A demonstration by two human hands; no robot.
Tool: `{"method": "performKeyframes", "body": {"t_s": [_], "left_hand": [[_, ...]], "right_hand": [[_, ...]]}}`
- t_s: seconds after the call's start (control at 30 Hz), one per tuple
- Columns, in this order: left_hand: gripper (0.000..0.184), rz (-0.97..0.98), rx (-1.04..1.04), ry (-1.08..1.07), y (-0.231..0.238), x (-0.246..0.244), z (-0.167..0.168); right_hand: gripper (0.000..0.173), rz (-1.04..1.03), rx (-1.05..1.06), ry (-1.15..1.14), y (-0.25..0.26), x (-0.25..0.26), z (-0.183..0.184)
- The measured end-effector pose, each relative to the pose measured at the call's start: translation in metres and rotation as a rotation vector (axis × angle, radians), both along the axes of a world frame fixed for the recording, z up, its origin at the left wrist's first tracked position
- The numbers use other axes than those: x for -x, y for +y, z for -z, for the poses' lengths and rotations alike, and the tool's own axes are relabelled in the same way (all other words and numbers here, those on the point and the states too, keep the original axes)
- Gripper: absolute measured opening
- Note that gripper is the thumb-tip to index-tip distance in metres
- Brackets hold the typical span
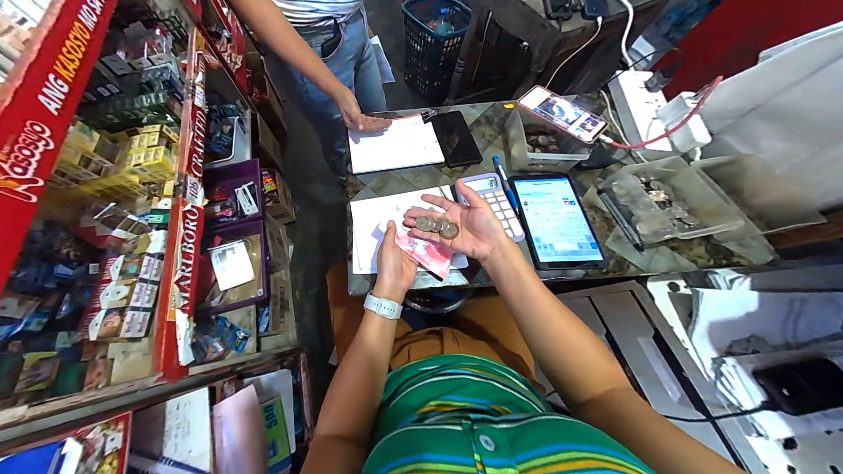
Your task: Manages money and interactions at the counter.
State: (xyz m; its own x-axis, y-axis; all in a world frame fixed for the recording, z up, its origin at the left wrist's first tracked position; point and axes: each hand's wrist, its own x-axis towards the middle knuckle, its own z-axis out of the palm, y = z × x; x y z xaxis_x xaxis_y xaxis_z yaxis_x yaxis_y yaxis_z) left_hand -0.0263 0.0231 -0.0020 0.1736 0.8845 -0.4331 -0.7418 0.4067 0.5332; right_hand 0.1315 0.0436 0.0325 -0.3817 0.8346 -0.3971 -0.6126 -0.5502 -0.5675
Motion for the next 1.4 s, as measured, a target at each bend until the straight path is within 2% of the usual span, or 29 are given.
{"method": "performKeyframes", "body": {"t_s": [0.13, 0.2, 0.3, 0.37, 0.47, 0.57, 0.6, 0.7, 0.8, 0.93, 1.07, 1.2, 1.4], "left_hand": [[0.046, -0.004, 0.007, -0.004, 0.0, 0.0, 0.0], [0.046, -0.002, 0.006, -0.002, 0.0, 0.0, 0.0], [0.048, 0.009, -0.006, 0.022, 0.0, -0.001, 0.0], [0.048, 0.017, -0.01, 0.039, 0.0, -0.001, -0.002], [0.046, -0.015, 0.022, 0.037, 0.002, -0.002, -0.007], [0.038, -0.066, 0.069, 0.018, 0.008, -0.003, -0.011], [0.033, -0.099, 0.098, 0.046, 0.011, -0.005, -0.013], [0.032, -0.127, 0.156, 0.129, 0.02, -0.003, -0.024], [0.031, -0.098, 0.098, 0.231, 0.035, 0.003, -0.038], [0.021, -0.026, -0.073, 0.424, 0.087, 0.012, -0.069], [0.03, -0.006, -0.292, 0.669, 0.159, 0.019, -0.093], [0.044, 0.061, -0.42, 1.13, 0.204, 0.025, -0.092], [0.039, 0.217, -0.636, 1.765, 0.212, 0.006, -0.099]], "right_hand": [[0.084, 0.017, 0.014, 0.007, 0.0, -0.004, 0.002], [0.079, 0.073, 0.057, -0.012, 0.0, -0.005, 0.0], [0.049, 0.277, 0.172, -0.162, 0.003, 0.007, -0.012], [0.038, 0.414, 0.156, -0.143, 0.007, 0.023, -0.017], [0.039, 0.409, -0.045, -0.191, 0.005, 0.05, -0.02], [0.05, 0.203, -0.388, -0.516, -0.002, 0.064, -0.014], [0.051, 0.192, -0.479, -0.588, -0.003, 0.064, -0.012], [0.046, 0.325, -0.62, -0.633, -0.014, 0.044, -0.02], [0.037, 0.501, -0.623, -0.623, -0.031, 0.004, -0.015], [0.032, 0.668, -0.494, -0.811, -0.074, -0.037, 0.01], [0.03, 0.683, -0.486, -0.985, -0.126, -0.062, 0.029], [0.028, 0.806, -0.442, -1.083, -0.154, -0.079, 0.038], [0.027, 0.904, -0.459, -1.107, -0.159, -0.091, 0.043]]}}
